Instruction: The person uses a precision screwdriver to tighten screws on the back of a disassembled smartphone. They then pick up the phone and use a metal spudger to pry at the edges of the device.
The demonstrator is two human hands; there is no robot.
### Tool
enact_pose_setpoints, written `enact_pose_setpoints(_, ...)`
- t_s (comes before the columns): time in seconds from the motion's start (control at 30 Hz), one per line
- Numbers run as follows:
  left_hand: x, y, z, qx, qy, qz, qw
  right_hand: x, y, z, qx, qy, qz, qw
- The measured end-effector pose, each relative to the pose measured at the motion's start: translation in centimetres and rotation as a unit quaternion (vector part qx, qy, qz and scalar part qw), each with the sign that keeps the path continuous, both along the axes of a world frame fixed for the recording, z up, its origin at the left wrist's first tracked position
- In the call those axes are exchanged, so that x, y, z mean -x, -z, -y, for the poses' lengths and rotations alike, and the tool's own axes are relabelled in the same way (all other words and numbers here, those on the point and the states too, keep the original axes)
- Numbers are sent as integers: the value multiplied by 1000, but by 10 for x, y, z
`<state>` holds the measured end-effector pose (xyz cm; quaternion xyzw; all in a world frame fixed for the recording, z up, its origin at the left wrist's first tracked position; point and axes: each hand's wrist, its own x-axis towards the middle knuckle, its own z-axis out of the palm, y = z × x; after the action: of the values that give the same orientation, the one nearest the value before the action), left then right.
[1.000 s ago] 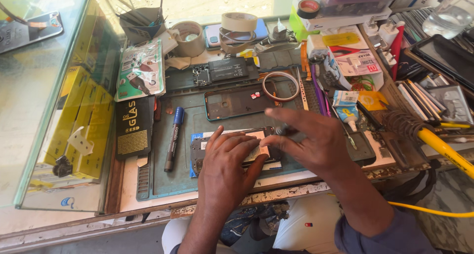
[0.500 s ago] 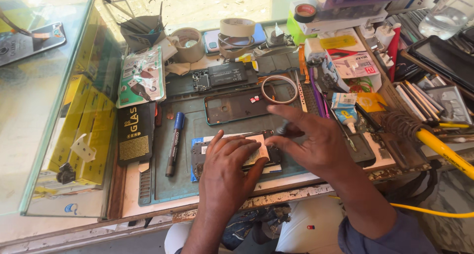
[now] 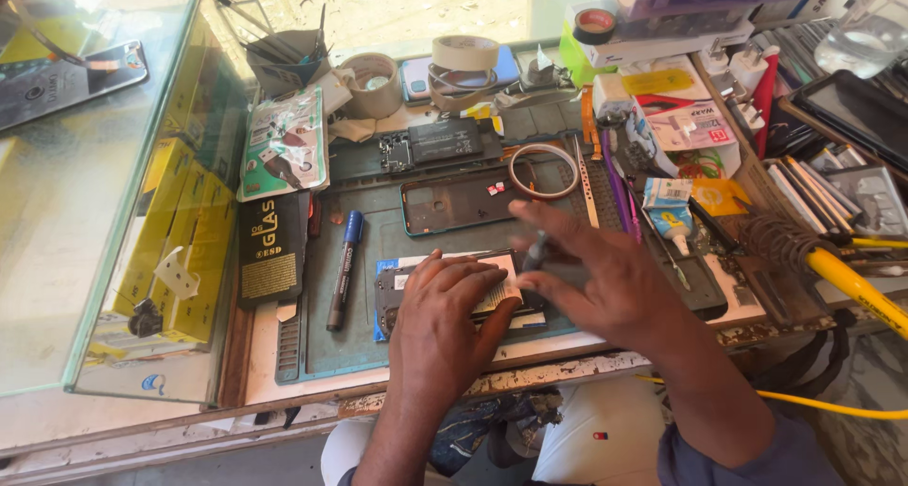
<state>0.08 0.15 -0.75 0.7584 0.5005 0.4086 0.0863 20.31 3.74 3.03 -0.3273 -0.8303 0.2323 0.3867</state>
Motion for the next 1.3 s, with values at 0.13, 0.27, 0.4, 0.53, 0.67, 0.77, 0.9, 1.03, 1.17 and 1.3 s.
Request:
enact_pose_setpoints(0.13,1,0,0,-17,2,0,1000,2,-1,5,-37,52,49,997)
enact_pose_setpoints(0.27,1,1,0,-3,3,2,1000,1,0,5,24,17,27,999)
enact_pose_setpoints(0.4,0,1,0,-8,9,12,1000,4,1,2,29,27,39,998)
enact_pose_setpoints(0.53,1,-4,0,-46,11,67,997,8,1,6,61,16,-60,996)
enact_pose_setpoints(0.67,18,-13,14,-95,-37,105,989,7,-3,5,64,109,-47,991)
enact_pose_setpoints(0.77,45,-20,35,-48,-117,109,986,8,-8,-6,122,157,99,975)
enact_pose_setpoints(0.9,77,-28,49,141,-198,135,960,26,-12,-18,75,46,242,966)
enact_pose_setpoints(1.03,99,-34,38,196,-186,95,958,47,-17,-22,103,28,408,907)
enact_pose_setpoints(1.17,100,-26,31,249,-156,80,953,51,-20,-26,139,54,443,884)
enact_pose_setpoints(1.3,93,-14,30,116,-107,42,986,45,-16,-31,111,33,408,906)
